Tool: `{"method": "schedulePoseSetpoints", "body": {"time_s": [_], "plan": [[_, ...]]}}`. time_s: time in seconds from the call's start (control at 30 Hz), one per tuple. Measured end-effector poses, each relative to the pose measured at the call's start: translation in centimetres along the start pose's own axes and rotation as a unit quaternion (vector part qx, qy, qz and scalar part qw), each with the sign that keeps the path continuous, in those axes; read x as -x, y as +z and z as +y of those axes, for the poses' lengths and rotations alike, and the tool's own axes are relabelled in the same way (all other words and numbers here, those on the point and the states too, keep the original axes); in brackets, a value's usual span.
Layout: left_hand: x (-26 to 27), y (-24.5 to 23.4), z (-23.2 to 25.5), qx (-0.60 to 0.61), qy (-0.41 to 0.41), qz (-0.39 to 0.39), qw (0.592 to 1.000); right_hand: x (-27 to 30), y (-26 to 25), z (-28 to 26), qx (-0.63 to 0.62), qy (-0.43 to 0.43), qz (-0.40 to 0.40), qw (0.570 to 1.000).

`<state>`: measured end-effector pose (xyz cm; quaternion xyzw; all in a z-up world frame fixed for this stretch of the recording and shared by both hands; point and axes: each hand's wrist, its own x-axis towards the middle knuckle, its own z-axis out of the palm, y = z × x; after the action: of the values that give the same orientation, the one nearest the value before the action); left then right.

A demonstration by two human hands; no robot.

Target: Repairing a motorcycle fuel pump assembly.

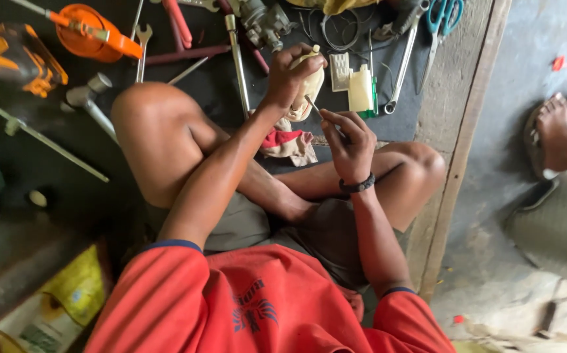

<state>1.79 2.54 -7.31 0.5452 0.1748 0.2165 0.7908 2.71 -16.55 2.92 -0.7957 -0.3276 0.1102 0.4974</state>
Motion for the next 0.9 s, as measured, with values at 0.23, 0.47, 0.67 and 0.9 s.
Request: {"method": "schedulePoseSetpoints", "body": {"time_s": [0.23,0.47,0.67,0.9], "plan": [[0.1,0.0,0.3,-0.024,-0.017,-0.013,0.999,0.0,0.4,1.1,-0.035,0.030,0.013,0.999],[0.8,0.0,1.0,-0.023,0.006,-0.020,1.000,0.8,1.0,1.7,-0.017,-0.016,0.027,0.999],[0.6,-0.4,0.1,-0.013,0.015,-0.051,0.999,1.3,1.7,2.0,0.019,-0.053,0.038,0.998],[0.6,-0.4,-0.3,-0.045,0.023,-0.063,0.997,1.9,3.2,6.1,-0.235,0.129,-0.004,0.963]]}}
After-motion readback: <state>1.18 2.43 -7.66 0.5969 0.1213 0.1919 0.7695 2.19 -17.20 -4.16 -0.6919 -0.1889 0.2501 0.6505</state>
